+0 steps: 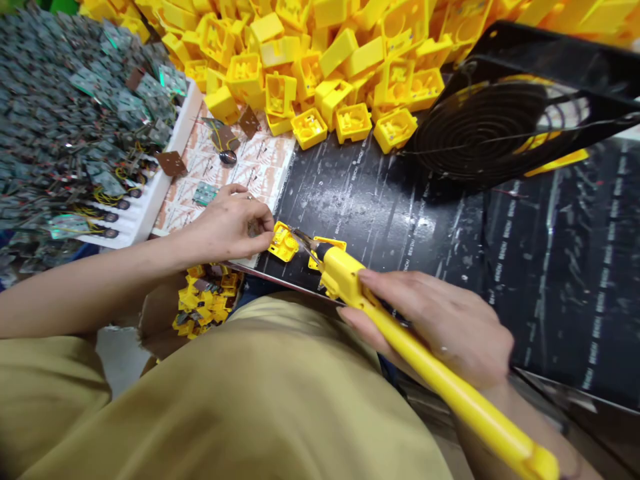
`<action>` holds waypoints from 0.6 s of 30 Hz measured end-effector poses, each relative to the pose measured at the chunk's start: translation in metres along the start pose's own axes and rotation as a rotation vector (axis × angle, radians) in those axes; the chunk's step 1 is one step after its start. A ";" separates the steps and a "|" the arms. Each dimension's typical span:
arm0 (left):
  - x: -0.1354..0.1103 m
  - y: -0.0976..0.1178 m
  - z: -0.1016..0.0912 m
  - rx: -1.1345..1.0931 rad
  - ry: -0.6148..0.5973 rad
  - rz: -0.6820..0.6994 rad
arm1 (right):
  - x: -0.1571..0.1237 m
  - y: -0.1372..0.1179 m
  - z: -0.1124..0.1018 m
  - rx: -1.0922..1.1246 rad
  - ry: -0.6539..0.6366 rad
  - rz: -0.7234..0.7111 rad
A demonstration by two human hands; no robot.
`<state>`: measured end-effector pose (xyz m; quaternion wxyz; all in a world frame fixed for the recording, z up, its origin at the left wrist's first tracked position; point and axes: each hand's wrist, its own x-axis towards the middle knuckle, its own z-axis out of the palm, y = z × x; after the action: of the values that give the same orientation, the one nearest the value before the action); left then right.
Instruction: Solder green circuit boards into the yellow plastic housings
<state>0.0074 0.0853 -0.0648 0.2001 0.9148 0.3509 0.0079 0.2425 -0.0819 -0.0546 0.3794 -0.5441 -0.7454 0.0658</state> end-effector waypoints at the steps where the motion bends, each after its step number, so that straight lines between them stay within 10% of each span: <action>1: 0.001 0.000 0.001 0.011 0.001 -0.005 | 0.000 0.000 0.002 0.036 -0.019 -0.043; 18: 0.006 -0.001 0.003 0.038 -0.016 0.009 | 0.016 -0.008 0.012 -0.040 -0.081 -0.288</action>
<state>0.0116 0.0883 -0.0690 0.1857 0.9199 0.3452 -0.0053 0.2273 -0.0675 -0.0511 0.3439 -0.4359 -0.8315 0.0179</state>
